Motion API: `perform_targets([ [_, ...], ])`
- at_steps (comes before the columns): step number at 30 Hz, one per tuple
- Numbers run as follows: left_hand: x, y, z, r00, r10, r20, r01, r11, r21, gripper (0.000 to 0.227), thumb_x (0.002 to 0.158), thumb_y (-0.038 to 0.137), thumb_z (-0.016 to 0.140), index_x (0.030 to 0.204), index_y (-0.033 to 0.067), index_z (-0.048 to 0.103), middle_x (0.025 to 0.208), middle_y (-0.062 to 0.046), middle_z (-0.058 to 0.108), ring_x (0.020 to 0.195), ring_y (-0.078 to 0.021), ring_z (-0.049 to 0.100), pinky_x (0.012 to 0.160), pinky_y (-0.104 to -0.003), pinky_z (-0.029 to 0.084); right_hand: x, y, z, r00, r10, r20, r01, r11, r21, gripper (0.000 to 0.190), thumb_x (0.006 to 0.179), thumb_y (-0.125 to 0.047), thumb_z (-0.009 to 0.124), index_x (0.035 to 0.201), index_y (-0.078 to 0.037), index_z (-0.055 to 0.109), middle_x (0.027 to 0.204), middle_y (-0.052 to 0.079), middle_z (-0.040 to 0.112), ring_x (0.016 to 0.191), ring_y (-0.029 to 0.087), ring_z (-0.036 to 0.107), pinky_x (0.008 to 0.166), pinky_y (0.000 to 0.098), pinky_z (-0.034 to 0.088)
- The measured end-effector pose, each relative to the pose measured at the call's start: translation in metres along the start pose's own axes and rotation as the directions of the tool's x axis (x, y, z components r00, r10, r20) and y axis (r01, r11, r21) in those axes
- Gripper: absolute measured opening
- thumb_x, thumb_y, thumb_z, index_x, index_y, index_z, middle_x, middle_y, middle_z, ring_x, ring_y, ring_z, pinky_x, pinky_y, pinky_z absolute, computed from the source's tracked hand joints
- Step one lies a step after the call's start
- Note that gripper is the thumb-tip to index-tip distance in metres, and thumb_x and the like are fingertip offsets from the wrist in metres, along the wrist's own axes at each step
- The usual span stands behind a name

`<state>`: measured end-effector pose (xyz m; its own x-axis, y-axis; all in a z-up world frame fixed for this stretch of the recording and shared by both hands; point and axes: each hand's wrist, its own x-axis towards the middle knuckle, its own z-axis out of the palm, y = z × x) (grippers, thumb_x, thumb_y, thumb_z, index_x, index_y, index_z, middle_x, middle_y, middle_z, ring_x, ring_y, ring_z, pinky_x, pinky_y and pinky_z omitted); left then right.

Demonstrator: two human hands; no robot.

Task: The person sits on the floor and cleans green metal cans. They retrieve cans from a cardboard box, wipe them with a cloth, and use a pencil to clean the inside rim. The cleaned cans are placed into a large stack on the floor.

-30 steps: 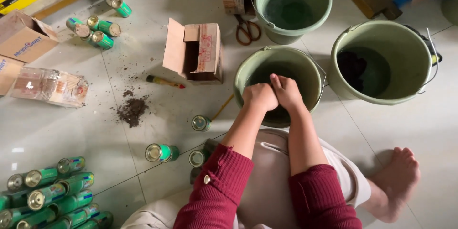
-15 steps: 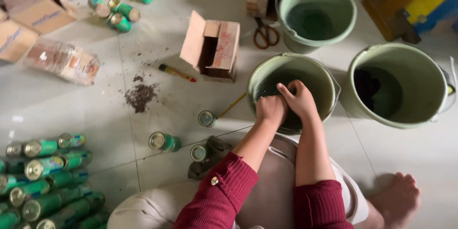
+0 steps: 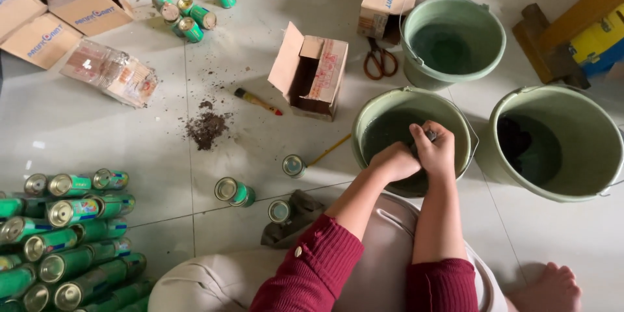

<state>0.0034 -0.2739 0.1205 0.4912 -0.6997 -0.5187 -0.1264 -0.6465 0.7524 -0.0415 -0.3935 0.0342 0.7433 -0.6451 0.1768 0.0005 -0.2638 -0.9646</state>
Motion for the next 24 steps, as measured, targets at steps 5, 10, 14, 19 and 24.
perform_targets([
  [5,-0.014,0.007,-0.011,0.994,0.006,0.109,-0.002,0.999,-0.037,0.029,0.060,0.021,0.045,0.070,0.0037,0.067,0.081,-0.020,0.064,0.087,-0.0352,0.060,0.074,-0.039,0.047,-0.005,-0.001,-0.002,0.999,-0.029,0.020,0.029,1.000,0.006,0.024,0.086,-0.015,0.058,0.064,-0.008,0.051,0.050,0.001,0.043,0.049,0.007,0.037,0.048,0.0204,0.030],
  [10,-0.009,0.012,-0.010,0.990,0.010,0.138,-0.040,0.975,0.218,0.030,0.058,0.026,0.044,0.070,0.0111,0.067,0.081,-0.012,0.065,0.086,-0.0293,0.062,0.073,-0.034,0.049,-0.002,0.006,-0.007,0.999,-0.031,-0.030,0.036,0.986,0.162,0.025,0.092,-0.014,0.053,0.068,-0.008,0.048,0.051,0.002,0.049,0.047,0.005,0.043,0.048,0.0168,0.034],
  [14,-0.006,0.001,-0.001,0.991,0.124,0.041,-0.131,0.914,0.383,0.034,0.067,0.026,0.042,0.081,0.0054,0.065,0.085,-0.013,0.065,0.088,-0.0287,0.061,0.075,-0.037,0.049,-0.002,0.006,-0.004,0.999,-0.023,-0.044,0.029,0.989,0.142,0.024,0.086,-0.014,0.060,0.065,-0.008,0.049,0.050,0.000,0.047,0.046,0.005,0.041,0.046,0.0163,0.032],
  [19,0.019,-0.047,0.017,0.690,0.628,-0.360,-0.081,0.560,0.824,0.018,0.074,0.017,0.043,0.088,0.0105,0.054,0.076,-0.009,0.056,0.077,-0.0272,0.054,0.075,-0.047,0.037,0.003,-0.009,0.001,0.985,-0.087,-0.148,0.086,0.996,-0.012,0.021,0.079,-0.016,0.071,0.068,-0.010,0.054,0.056,0.002,0.047,0.056,0.006,0.038,0.053,0.0201,0.030],
  [24,-0.025,-0.040,0.006,0.933,0.306,-0.190,0.003,0.521,0.854,0.062,0.076,0.059,0.037,0.119,0.0155,0.048,0.126,0.002,0.047,0.125,-0.0131,0.028,0.109,-0.045,-0.003,-0.001,0.003,-0.002,0.943,-0.036,-0.331,0.029,0.999,-0.025,0.022,0.087,-0.018,0.070,0.074,-0.011,0.053,0.064,0.000,0.044,0.060,0.008,0.037,0.057,0.0204,0.031],
])
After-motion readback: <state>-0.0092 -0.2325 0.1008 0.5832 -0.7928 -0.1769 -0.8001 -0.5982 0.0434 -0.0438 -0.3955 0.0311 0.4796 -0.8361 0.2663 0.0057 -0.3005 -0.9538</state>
